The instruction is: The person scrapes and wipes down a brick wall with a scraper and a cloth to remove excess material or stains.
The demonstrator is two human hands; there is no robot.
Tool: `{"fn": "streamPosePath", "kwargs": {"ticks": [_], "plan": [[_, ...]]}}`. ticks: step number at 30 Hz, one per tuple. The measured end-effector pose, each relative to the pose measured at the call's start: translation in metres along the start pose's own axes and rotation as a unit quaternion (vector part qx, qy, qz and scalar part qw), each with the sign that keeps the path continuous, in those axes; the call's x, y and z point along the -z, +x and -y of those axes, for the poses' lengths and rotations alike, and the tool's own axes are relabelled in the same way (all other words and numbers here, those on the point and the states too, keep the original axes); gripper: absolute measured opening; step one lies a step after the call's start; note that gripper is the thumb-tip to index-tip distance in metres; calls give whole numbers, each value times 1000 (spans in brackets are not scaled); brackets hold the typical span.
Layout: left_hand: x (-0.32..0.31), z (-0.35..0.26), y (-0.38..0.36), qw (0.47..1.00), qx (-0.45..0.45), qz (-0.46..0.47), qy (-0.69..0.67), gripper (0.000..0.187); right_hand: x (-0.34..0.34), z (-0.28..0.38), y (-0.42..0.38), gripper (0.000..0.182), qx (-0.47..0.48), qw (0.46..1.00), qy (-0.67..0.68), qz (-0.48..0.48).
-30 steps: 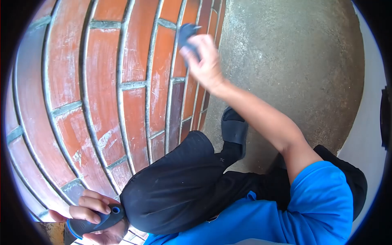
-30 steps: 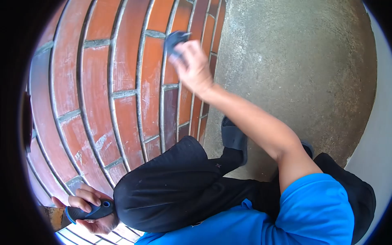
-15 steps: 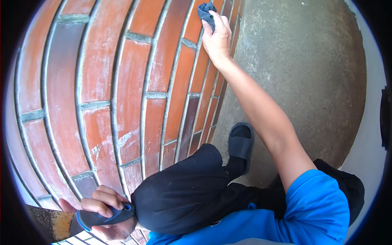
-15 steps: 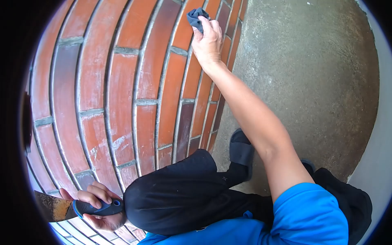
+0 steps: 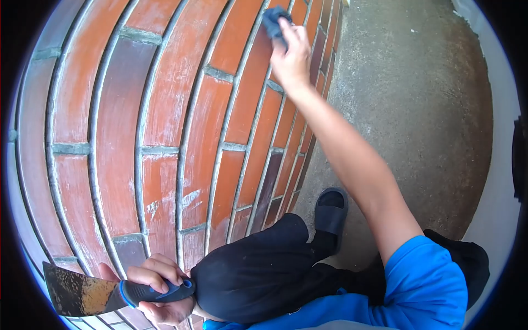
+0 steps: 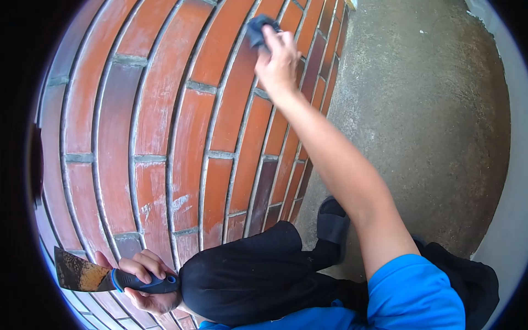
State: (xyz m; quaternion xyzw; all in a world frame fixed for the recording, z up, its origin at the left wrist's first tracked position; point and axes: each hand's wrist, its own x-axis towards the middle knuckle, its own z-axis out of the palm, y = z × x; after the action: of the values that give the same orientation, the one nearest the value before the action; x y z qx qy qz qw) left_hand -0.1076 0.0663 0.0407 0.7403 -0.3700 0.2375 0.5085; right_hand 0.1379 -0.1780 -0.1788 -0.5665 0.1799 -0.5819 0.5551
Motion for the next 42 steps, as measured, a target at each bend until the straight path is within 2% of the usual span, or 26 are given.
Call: {"fn": "streamPosePath", "kwargs": {"ticks": [3, 5, 7, 8, 10, 12, 14, 15, 16, 19, 20, 21, 22, 25, 27, 28, 29, 30, 32, 34, 35, 36, 37, 38, 40, 42], "plan": [[2, -5, -1, 1000, 14, 5, 7, 80, 7, 33, -6, 33, 41, 999, -2, 26], [-7, -3, 1, 1000, 15, -1, -5, 81, 31, 107, -59, 26, 199, 973, 48, 110], [-16, 2, 5, 1000, 10, -1, -11, 83, 45, 146, -124, 21, 369, 880, 164, 249], [-21, 3, 6, 1000, 8, 1, -14, 85, 42, 153, -143, 16, 447, 832, 219, 245], [-25, 5, 5, 999, 0, -8, -36, 87, 33, 141, -109, 14, 470, 836, 203, 199], [-20, 4, 3, 1000, -9, -7, -25, 87, 23, 111, -39, 22, 364, 917, 86, 139], [-15, 5, 2, 999, 0, -37, -22, 87, -2, 57, 28, 28, 138, 988, -69, 16], [-14, 4, 1, 998, 12, -51, -24, 87, -25, 22, 52, 20, 23, 998, -9, -50], [-12, 3, 1, 998, 24, -60, -25, 87, -18, 29, 67, 15, 6, 999, -27, -19], [-10, 8, 3, 999, -15, -17, -26, 81, -9, 114, 14, 18, 109, 990, 76, 43], [-12, 10, 4, 999, -28, -3, -32, 80, 0, 145, -14, 17, 281, 950, 102, 89], [-19, 11, 5, 999, -31, -7, -34, 79, 4, 179, -57, 15, 312, 911, 226, 145], [-23, 12, 5, 999, -36, -4, -37, 80, 7, 193, -91, 14, 432, 848, 238, 194], [-26, 14, 7, 998, -54, 16, -41, 81, -4, 183, -70, 13, 471, 826, 268, 154], [-17, 13, 4, 998, -42, -18, -53, 83, -10, 147, 9, 25, 342, 926, 125, 97], [-12, 11, 2, 997, -33, -35, -59, 83, -22, 114, 50, 19, 254, 965, 40, 39], [-8, 8, 0, 997, -10, -53, -54, 84, -40, 74, 87, 26, 147, 989, 15, -24], [-5, 6, -2, 997, -2, -55, -52, 84, -44, 50, 113, 28, 100, 994, -36, -40], [-3, 5, -1, 997, 5, -52, -54, 85, -43, 59, 114, 27, 138, 989, -28, -51], [-11, 5, 3, 999, -10, -29, -13, 85, -22, 122, 55, 32, 227, 972, 48, 40], [-19, 7, 6, 999, -22, -34, -12, 85, -9, 148, 15, 34, 316, 941, 92, 84], [-27, 10, 8, 999, -34, -41, -11, 86, 0, 174, -31, 25, 346, 907, 198, 137], [-31, 13, 5, 997, -32, -63, -19, 87, 11, 184, -69, 17, 410, 846, 271, 206], [-34, 14, 5, 997, -31, -64, -24, 87, 23, 184, -88, 19, 499, 769, 273, 291], [-36, 15, 3, 997, -28, -69, -30, 87, 9, 167, -69, 21, 535, 780, 246, 212], [-26, 15, 4, 998, -42, -47, -17, 87, -1, 143, 9, 30, 442, 872, 156, 141]]}}
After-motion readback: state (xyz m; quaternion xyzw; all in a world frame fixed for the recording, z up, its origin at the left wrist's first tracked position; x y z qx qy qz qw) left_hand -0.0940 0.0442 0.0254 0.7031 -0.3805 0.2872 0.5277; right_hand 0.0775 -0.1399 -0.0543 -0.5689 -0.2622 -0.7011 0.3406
